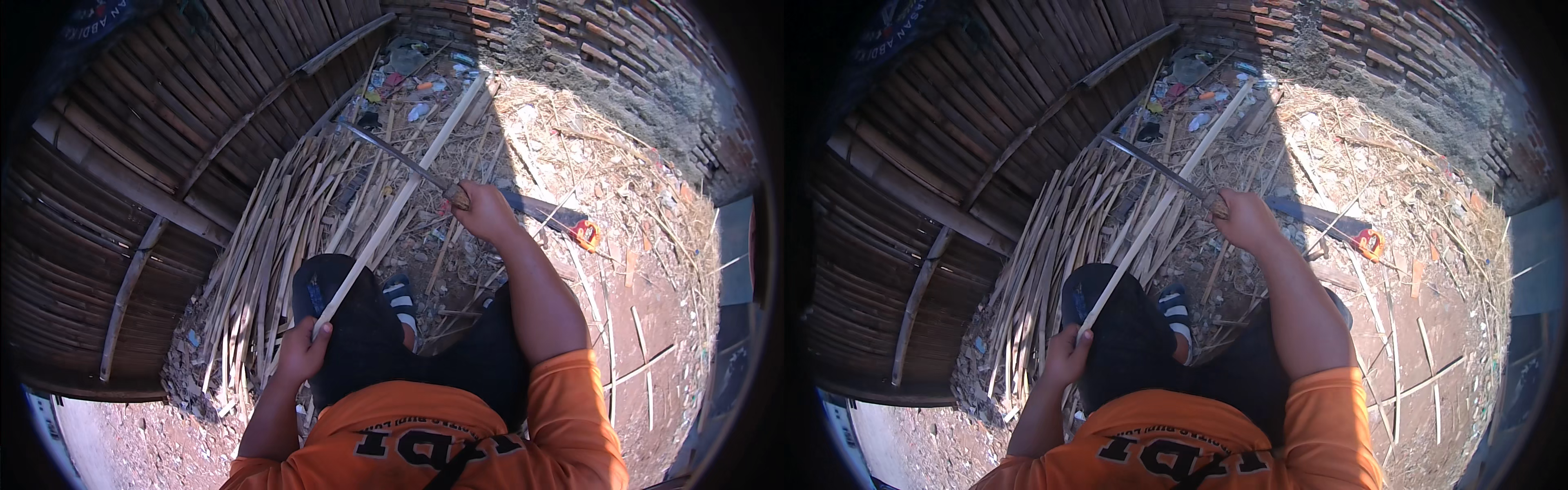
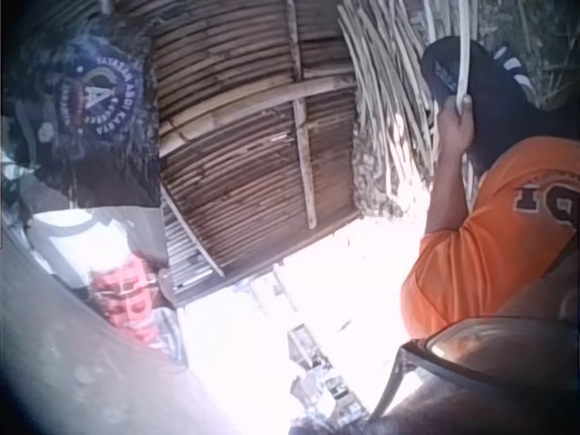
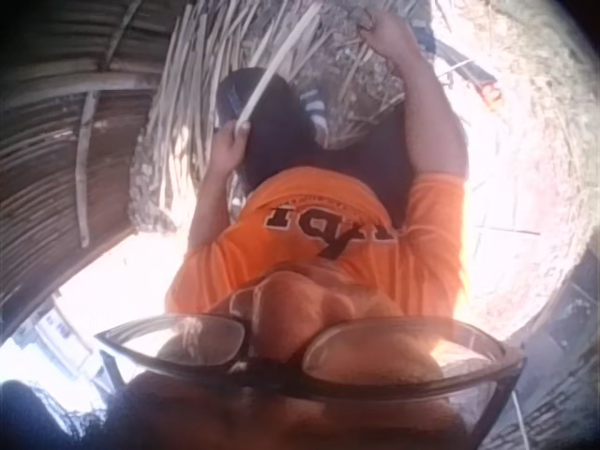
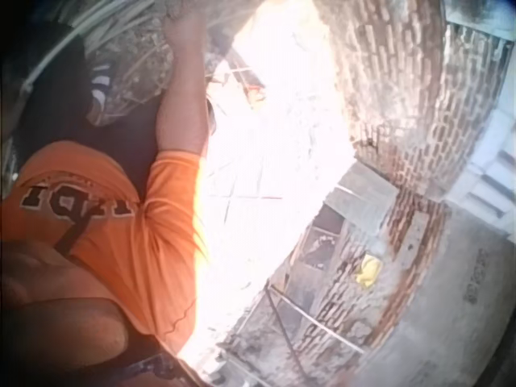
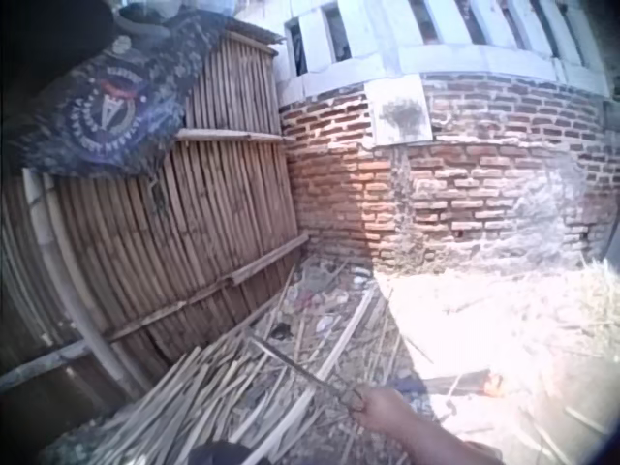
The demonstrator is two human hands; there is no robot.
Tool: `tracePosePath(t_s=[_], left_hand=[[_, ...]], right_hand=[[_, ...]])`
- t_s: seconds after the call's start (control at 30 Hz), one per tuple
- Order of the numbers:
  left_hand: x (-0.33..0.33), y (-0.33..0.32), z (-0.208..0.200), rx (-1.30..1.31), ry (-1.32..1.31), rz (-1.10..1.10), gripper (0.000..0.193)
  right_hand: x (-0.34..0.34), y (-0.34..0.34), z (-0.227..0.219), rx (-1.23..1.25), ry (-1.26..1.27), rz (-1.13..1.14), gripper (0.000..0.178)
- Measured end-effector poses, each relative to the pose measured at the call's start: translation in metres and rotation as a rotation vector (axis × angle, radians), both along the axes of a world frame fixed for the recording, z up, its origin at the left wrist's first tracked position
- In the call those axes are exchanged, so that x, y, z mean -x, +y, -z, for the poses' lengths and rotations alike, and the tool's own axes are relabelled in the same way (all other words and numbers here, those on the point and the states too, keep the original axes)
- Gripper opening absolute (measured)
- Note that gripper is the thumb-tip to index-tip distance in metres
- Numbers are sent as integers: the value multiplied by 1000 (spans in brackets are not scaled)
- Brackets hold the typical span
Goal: The person shaves and scrapes long strips of bamboo using a knife, occasionally using a hammer to tap the knife along the wood.
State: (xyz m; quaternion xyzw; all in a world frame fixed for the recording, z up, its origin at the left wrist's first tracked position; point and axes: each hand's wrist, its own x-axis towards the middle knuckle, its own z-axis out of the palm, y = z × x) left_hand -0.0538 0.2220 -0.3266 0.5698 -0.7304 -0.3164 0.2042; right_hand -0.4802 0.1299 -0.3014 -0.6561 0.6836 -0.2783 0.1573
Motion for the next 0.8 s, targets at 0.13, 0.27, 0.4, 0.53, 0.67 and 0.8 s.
tracePosePath(t_s=[0.13, 0.27, 0.4, 0.53, 0.67, 0.8], left_hand=[[-2, -3, -1, -79, 28, -20, 44], [-10, 2, 1, -38, 21, 24, 44], [-7, 2, 3, -15, 19, -26, 44], [-6, -2, 11, 7, 48, -56, 44], [-5, -2, 5, -6, 40, -54, 45], [-8, 4, 1, 24, -42, 1, 46]], right_hand=[[-57, 15, 7, 19, 138, -351, 29], [-75, 16, -1, 57, 392, -615, 32], [-9, -13, 8, 12, -80, 22, 27], [-23, -4, 10, 38, -106, -81, 28], [-84, 12, 7, 34, 301, -521, 24], [-47, 1, 9, -14, 119, -394, 22]])
